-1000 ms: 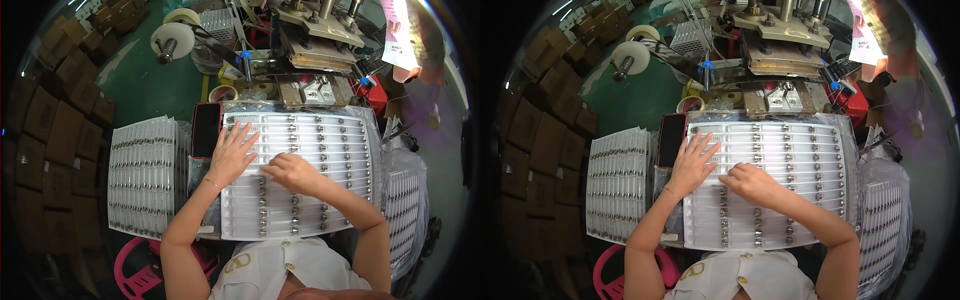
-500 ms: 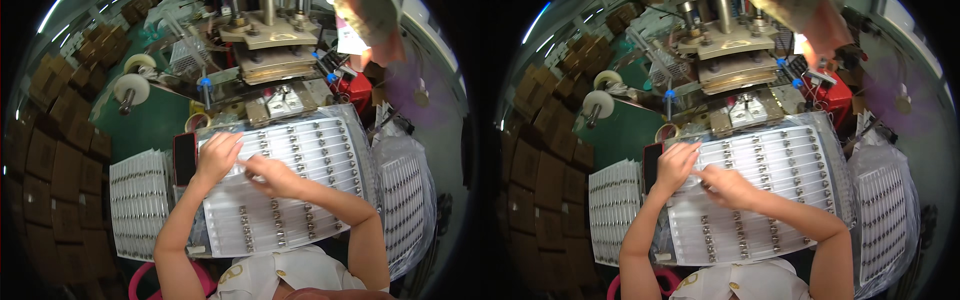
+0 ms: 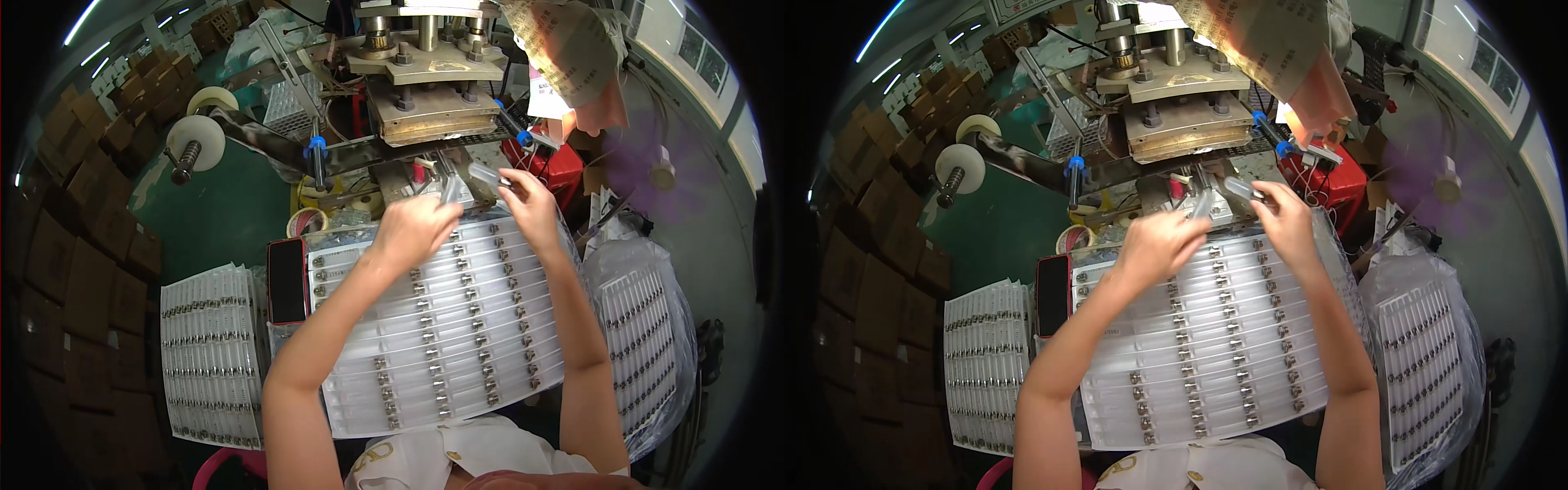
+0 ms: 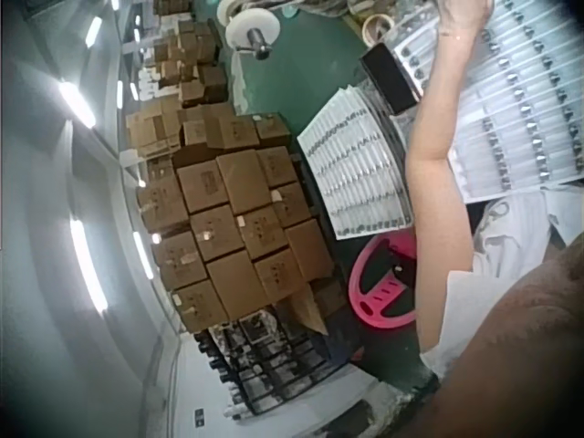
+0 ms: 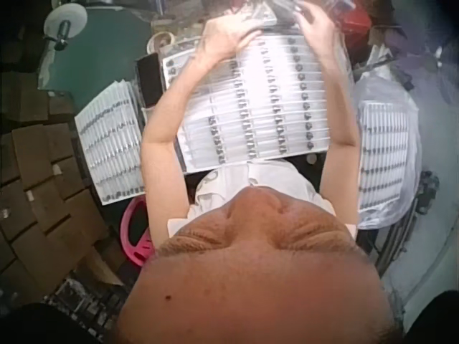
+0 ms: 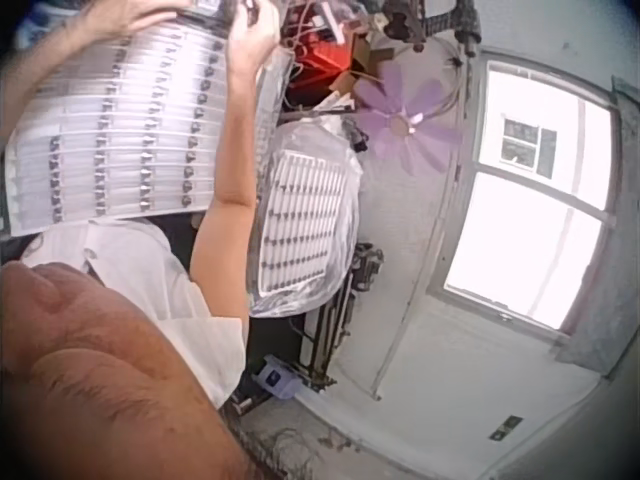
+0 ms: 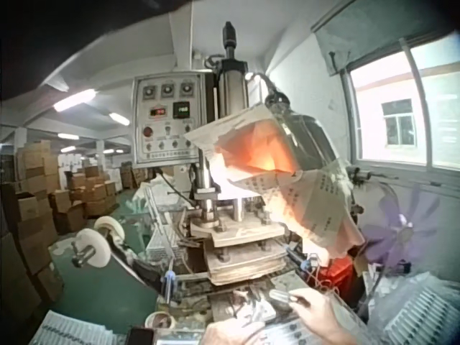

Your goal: The person repeatedly picks up small transparent syringes from a white tray, places them into a press machine, and then returns them to the tray. The process is continuous and repetitive throughout the clip.

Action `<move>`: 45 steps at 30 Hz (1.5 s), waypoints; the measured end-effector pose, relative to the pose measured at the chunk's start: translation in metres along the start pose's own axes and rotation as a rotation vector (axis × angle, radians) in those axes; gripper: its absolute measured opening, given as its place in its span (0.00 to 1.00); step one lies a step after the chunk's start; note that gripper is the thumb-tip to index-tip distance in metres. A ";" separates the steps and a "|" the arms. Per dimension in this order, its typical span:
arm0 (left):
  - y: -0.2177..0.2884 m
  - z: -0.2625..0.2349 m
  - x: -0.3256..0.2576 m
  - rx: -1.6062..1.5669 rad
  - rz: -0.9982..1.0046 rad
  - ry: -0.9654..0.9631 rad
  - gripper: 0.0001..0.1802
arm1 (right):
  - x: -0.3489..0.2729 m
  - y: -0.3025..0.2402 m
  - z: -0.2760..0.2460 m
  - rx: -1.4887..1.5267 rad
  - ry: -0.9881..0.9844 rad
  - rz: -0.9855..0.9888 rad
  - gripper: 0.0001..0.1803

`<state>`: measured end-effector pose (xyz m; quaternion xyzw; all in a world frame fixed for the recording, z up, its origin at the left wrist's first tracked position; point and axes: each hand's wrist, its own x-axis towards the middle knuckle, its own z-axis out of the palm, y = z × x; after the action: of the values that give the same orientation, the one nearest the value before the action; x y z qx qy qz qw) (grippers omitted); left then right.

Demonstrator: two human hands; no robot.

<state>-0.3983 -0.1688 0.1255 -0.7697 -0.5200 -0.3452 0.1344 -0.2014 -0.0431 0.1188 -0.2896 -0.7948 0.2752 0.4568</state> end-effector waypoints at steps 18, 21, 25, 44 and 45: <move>0.076 -0.070 -0.222 0.095 -0.786 -0.074 0.16 | 0.044 0.018 0.066 -0.275 -0.338 -0.018 0.33; 0.075 -0.070 -0.222 0.111 -0.759 -0.097 0.15 | 0.039 0.028 0.070 -0.246 -0.296 -0.070 0.33; 0.075 -0.068 -0.224 0.142 -0.732 -0.101 0.15 | 0.037 0.043 0.075 -0.208 -0.279 -0.055 0.35; 0.069 -0.075 -0.219 0.132 -0.784 -0.107 0.18 | 0.042 0.022 0.068 -0.261 -0.362 -0.075 0.31; 0.068 -0.077 -0.219 0.158 -0.787 -0.107 0.19 | 0.042 0.021 0.067 -0.263 -0.363 -0.066 0.31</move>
<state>-0.4162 -0.3957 0.0443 -0.5159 -0.8063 -0.2886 0.0232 -0.2744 -0.0106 0.0993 -0.2665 -0.9020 0.2017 0.2734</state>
